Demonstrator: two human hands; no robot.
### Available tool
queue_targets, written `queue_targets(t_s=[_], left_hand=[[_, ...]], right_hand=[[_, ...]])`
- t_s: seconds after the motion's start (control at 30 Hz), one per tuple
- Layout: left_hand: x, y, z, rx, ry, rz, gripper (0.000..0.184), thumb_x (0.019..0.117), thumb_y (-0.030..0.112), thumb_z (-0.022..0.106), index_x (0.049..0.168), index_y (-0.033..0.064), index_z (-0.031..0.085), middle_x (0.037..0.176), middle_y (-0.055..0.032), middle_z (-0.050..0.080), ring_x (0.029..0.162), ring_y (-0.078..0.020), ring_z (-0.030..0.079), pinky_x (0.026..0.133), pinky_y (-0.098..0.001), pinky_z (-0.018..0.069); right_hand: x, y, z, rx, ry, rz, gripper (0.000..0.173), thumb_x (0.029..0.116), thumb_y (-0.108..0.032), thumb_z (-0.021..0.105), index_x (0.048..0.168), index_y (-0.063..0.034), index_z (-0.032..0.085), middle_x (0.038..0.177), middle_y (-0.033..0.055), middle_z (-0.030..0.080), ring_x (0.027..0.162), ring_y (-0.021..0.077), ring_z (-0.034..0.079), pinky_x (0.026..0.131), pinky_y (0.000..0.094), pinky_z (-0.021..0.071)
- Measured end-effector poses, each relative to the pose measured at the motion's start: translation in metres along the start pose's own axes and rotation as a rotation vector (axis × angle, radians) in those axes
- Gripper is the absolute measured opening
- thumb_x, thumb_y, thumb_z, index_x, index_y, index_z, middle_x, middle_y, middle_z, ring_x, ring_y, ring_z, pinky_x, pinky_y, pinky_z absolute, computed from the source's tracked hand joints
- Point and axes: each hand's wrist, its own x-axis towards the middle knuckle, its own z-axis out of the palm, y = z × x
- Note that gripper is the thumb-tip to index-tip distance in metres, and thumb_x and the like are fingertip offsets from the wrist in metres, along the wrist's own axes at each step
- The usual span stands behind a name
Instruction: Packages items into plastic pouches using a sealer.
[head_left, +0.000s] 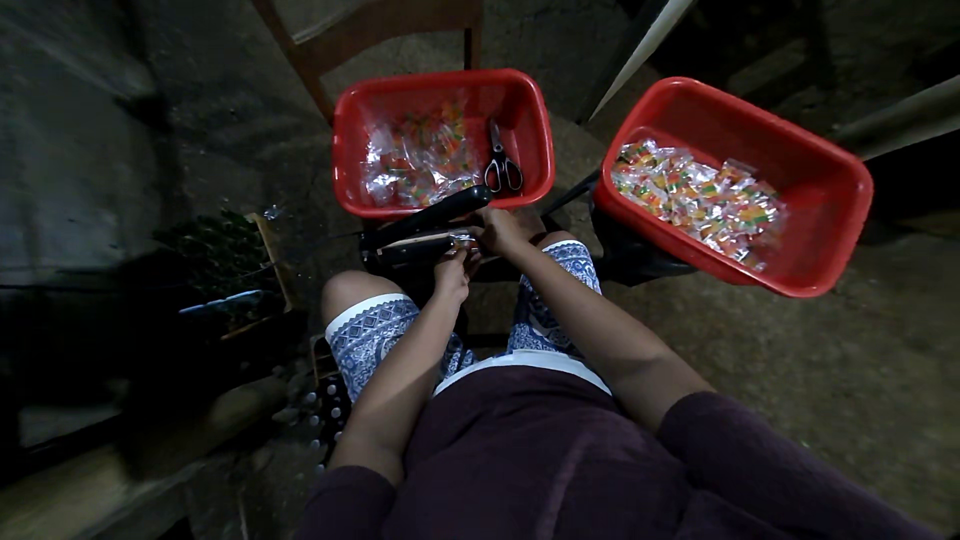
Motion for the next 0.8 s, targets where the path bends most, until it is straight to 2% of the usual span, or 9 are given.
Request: queue_targets(t_s=[0.1,0.2,0.33,0.5,0.63,0.7,0.8], left_hand=[[0.000,-0.001,0.001,0.034,0.013,0.015,0.023,0.1073,0.009,0.050,0.127,-0.0026,0.054,0.108,-0.0143,0.063,0.087,-0.0182,0.065,0.078,-0.0327,0.0579],[0.003,-0.003,0.002,0.049,0.010,0.014,0.024,0.1065,0.011,0.053,0.127,-0.0017,0.054,0.108,-0.0133,0.062,0.087,-0.0176,0.064,0.079,-0.0323,0.0573],[0.005,-0.003,0.001,0.047,0.007,0.005,0.024,0.1054,0.013,0.056,0.125,-0.0003,0.056,0.104,-0.0114,0.063,0.085,-0.0169,0.064,0.078,-0.0319,0.0569],[0.004,-0.003,0.002,0.045,0.001,0.010,0.020,0.1051,0.013,0.057,0.121,-0.0004,0.057,0.101,-0.0099,0.063,0.082,-0.0154,0.064,0.076,-0.0314,0.0572],[0.003,0.000,0.003,0.030,-0.004,-0.005,0.025,0.1050,0.012,0.057,0.126,-0.0023,0.056,0.106,-0.0127,0.066,0.085,-0.0166,0.067,0.075,-0.0302,0.0580],[0.002,0.001,0.004,0.022,-0.001,-0.011,0.023,0.1040,0.012,0.059,0.123,-0.0017,0.057,0.101,-0.0112,0.067,0.080,-0.0151,0.067,0.072,-0.0286,0.0585],[0.003,0.000,0.003,-0.005,-0.020,-0.027,0.022,0.1044,0.013,0.058,0.122,-0.0008,0.057,0.097,-0.0093,0.067,0.078,-0.0142,0.067,0.072,-0.0272,0.0580]], right_hand=[[-0.002,-0.005,0.000,-0.048,-0.011,0.003,0.025,0.1020,-0.015,0.060,0.121,-0.0020,0.069,0.116,0.0225,0.071,0.112,0.0409,0.067,0.098,0.0624,0.0497],[0.001,-0.001,0.004,-0.101,0.015,-0.045,0.022,0.0993,-0.010,0.062,0.116,0.0003,0.071,0.119,0.0228,0.068,0.113,0.0396,0.066,0.100,0.0600,0.0504],[-0.002,-0.009,0.003,-0.198,0.012,0.007,0.023,0.0998,-0.011,0.060,0.119,-0.0034,0.071,0.126,0.0198,0.067,0.117,0.0388,0.065,0.099,0.0601,0.0507],[-0.003,-0.007,0.005,-0.258,0.045,-0.027,0.023,0.0986,-0.010,0.062,0.119,-0.0031,0.071,0.125,0.0209,0.067,0.116,0.0406,0.065,0.096,0.0613,0.0517],[-0.006,-0.017,-0.028,-0.190,0.142,0.035,0.028,0.1035,-0.015,0.056,0.125,-0.0014,0.067,0.125,0.0242,0.066,0.117,0.0429,0.064,0.097,0.0631,0.0501],[-0.008,-0.032,-0.058,-0.099,0.256,0.012,0.029,0.1057,-0.013,0.049,0.126,-0.0013,0.066,0.124,0.0217,0.067,0.118,0.0379,0.064,0.102,0.0575,0.0492],[-0.013,-0.058,-0.088,0.078,0.388,-0.203,0.033,0.1078,-0.015,0.043,0.128,-0.0004,0.064,0.122,0.0178,0.068,0.113,0.0278,0.067,0.100,0.0464,0.0510]])
